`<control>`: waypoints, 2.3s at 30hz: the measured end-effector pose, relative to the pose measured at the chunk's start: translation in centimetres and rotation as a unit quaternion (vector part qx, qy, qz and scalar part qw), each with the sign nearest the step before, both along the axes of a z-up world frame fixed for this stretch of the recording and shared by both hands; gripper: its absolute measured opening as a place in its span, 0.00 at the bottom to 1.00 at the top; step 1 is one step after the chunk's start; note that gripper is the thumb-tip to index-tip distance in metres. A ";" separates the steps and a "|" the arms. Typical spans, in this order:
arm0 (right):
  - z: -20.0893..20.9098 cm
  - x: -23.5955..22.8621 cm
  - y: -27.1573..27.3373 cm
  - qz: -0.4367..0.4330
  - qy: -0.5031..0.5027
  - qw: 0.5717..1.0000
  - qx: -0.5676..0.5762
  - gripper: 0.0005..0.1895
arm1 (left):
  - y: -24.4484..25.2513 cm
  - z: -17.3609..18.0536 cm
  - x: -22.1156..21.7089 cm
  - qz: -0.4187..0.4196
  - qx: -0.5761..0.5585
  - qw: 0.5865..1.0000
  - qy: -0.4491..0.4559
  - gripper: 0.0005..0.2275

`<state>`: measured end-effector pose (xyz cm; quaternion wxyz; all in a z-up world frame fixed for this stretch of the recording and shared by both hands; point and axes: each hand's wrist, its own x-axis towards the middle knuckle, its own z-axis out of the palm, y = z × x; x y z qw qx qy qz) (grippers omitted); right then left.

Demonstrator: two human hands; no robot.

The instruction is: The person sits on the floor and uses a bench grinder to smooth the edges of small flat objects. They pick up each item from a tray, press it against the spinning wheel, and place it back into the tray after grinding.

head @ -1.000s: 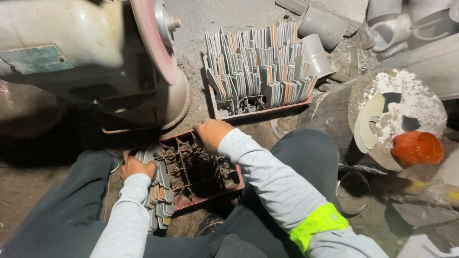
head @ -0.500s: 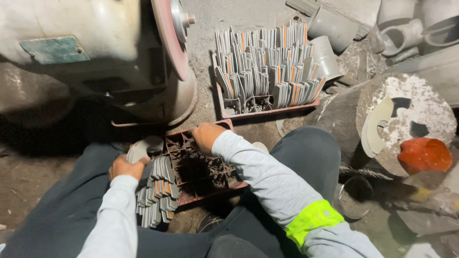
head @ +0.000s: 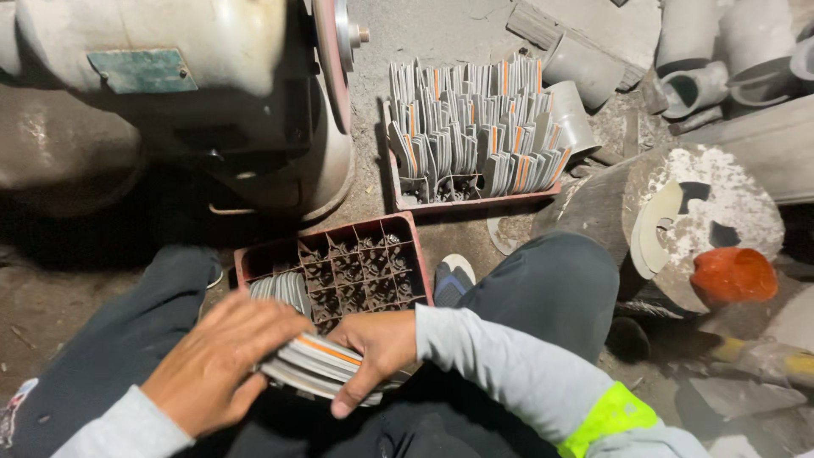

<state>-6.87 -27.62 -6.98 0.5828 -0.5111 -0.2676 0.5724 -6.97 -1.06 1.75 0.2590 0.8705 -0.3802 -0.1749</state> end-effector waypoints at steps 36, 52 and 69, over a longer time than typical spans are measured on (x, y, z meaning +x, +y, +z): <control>1.4 -3.0 0.7 -0.197 -0.093 0.973 -0.077 0.30 | -5.4 -9.1 0.9 0.362 -0.484 0.606 0.517 0.25; -19.1 4.3 -0.8 -0.171 -0.491 0.695 -0.496 0.28 | -3.6 -10.4 2.4 0.491 -0.382 0.767 0.155 0.23; -18.9 2.6 2.0 -0.153 -0.418 0.703 -0.555 0.31 | -5.3 -10.6 2.4 0.468 -0.274 0.830 0.132 0.18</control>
